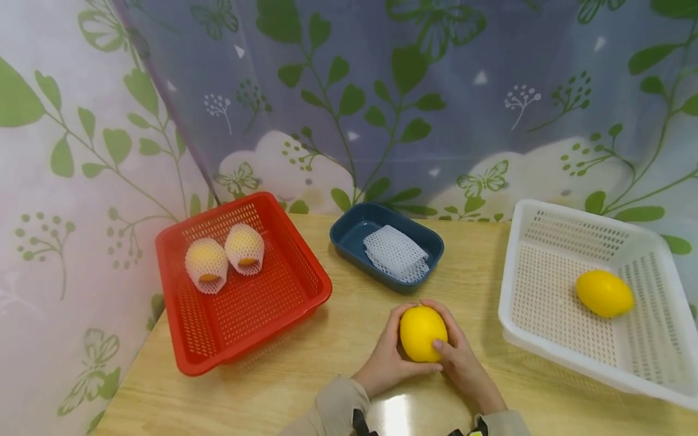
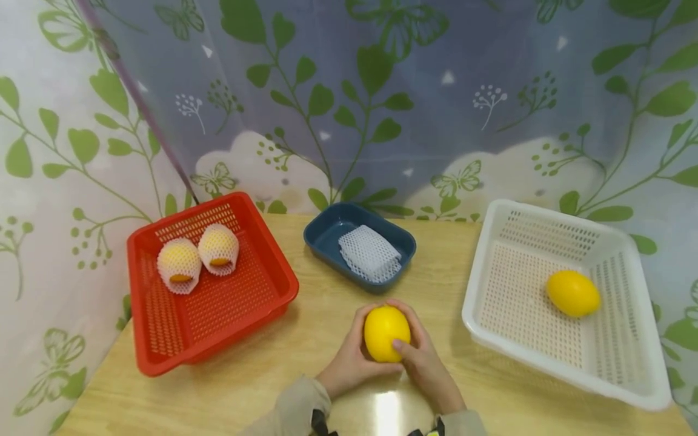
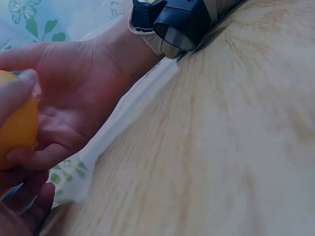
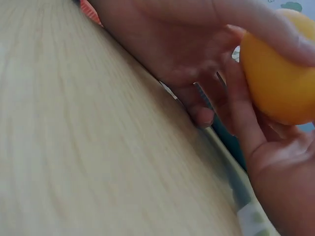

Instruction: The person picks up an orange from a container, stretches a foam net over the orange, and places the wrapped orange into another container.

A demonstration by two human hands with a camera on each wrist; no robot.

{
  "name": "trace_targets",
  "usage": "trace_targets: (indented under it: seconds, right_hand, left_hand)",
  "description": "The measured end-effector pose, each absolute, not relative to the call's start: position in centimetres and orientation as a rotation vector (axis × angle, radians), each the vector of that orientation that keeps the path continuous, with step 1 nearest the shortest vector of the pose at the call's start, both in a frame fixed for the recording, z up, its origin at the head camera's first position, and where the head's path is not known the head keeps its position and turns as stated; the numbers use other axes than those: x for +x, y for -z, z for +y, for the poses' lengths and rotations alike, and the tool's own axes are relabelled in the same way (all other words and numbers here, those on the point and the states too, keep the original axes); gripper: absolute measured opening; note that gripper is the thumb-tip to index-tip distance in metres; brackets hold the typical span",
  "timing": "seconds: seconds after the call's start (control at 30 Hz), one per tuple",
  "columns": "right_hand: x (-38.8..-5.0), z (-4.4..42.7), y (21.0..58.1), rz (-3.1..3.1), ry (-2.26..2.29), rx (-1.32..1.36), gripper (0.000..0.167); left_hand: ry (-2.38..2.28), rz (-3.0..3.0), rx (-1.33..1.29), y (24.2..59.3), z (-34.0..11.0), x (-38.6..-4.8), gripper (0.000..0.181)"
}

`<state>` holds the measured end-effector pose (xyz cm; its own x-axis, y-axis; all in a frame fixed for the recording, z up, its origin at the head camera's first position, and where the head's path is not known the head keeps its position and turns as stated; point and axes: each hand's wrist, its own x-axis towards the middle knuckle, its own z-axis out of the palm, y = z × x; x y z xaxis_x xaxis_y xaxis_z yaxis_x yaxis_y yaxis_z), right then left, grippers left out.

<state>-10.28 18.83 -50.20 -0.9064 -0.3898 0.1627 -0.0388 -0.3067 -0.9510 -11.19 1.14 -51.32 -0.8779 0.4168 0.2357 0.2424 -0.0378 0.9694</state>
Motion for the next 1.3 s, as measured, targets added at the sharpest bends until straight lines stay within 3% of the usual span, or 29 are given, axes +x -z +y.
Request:
trace_targets:
  seconds: [0.1,0.33,0.67,1.07,1.3]
  right_hand:
    - [-10.3,18.9,50.6,1.666,2.346,-0.589,0.058]
    - [-10.3,18.7,50.9,1.733,2.367,-0.612,0.069]
    - [-10.4,18.5,51.1,1.746,2.343,-0.68,0.071]
    - [-10.5,18.4,51.0,1.625,2.382,-0.866,0.063]
    - [-10.6,18.2,50.6,1.654,2.368,-0.955,0.059]
  left_hand:
    - [-2.042,2.097,0.798,51.5,1.2,-11.2,0.097]
    - [-2.021,2.129,0.937,52.0,1.3,-11.3,0.102]
    - [-2.028,2.05,0.908,51.8,1.1,-11.4,0.089]
    - [-1.989,2.196,0.9,51.9,1.2,-11.4,0.091]
    - [-1.969,2.214,0.871,51.9,1.4,-11.3,0.083]
